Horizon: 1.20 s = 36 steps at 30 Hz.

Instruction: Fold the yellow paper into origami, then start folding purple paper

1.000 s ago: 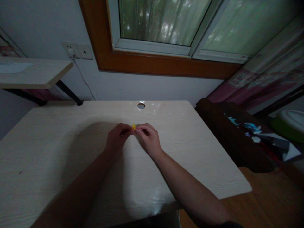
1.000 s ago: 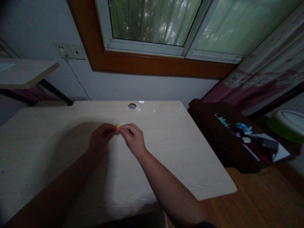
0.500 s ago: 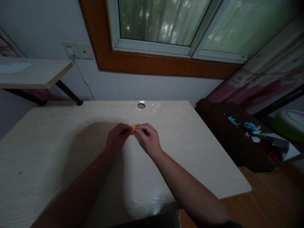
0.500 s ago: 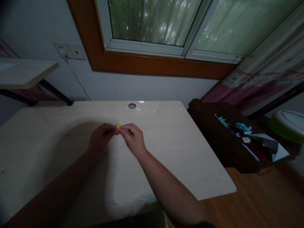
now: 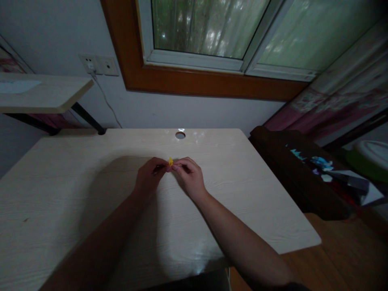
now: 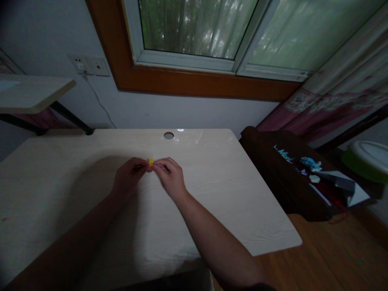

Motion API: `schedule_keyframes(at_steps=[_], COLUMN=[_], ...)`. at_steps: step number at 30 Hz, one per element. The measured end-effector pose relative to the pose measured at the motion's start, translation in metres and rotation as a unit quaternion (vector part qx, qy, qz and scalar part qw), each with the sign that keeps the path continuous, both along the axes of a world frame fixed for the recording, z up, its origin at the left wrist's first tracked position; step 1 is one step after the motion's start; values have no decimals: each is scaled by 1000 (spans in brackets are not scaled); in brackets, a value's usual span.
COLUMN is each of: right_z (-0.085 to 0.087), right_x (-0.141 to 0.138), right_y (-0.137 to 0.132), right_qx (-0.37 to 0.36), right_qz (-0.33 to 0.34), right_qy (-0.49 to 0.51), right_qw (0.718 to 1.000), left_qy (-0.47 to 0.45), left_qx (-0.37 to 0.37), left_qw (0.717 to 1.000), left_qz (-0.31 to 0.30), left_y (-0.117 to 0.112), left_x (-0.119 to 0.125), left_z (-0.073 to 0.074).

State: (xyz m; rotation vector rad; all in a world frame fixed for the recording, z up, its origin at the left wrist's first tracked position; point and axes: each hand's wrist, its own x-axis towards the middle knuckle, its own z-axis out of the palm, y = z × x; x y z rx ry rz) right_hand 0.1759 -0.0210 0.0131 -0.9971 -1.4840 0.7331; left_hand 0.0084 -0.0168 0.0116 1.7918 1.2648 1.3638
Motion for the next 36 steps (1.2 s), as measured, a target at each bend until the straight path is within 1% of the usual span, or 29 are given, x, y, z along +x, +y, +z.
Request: schedule_keyframes(at_steps=[15, 26, 36], right_z=[2, 0, -1], right_x=[-1, -1, 0], right_y=[0, 0, 1], right_qx=[3, 7, 4], right_qz=[-2, 3, 2], right_qy=[0, 7, -2], right_qw=[1000, 1000, 1000], left_qy=[3, -16, -4], left_qx=[0, -8, 2], left_qw=[1000, 1000, 1000], left_qz=[-1, -5, -10], left_y=[0, 0, 2], left_x=[0, 0, -1], left_z=[1, 1, -4])
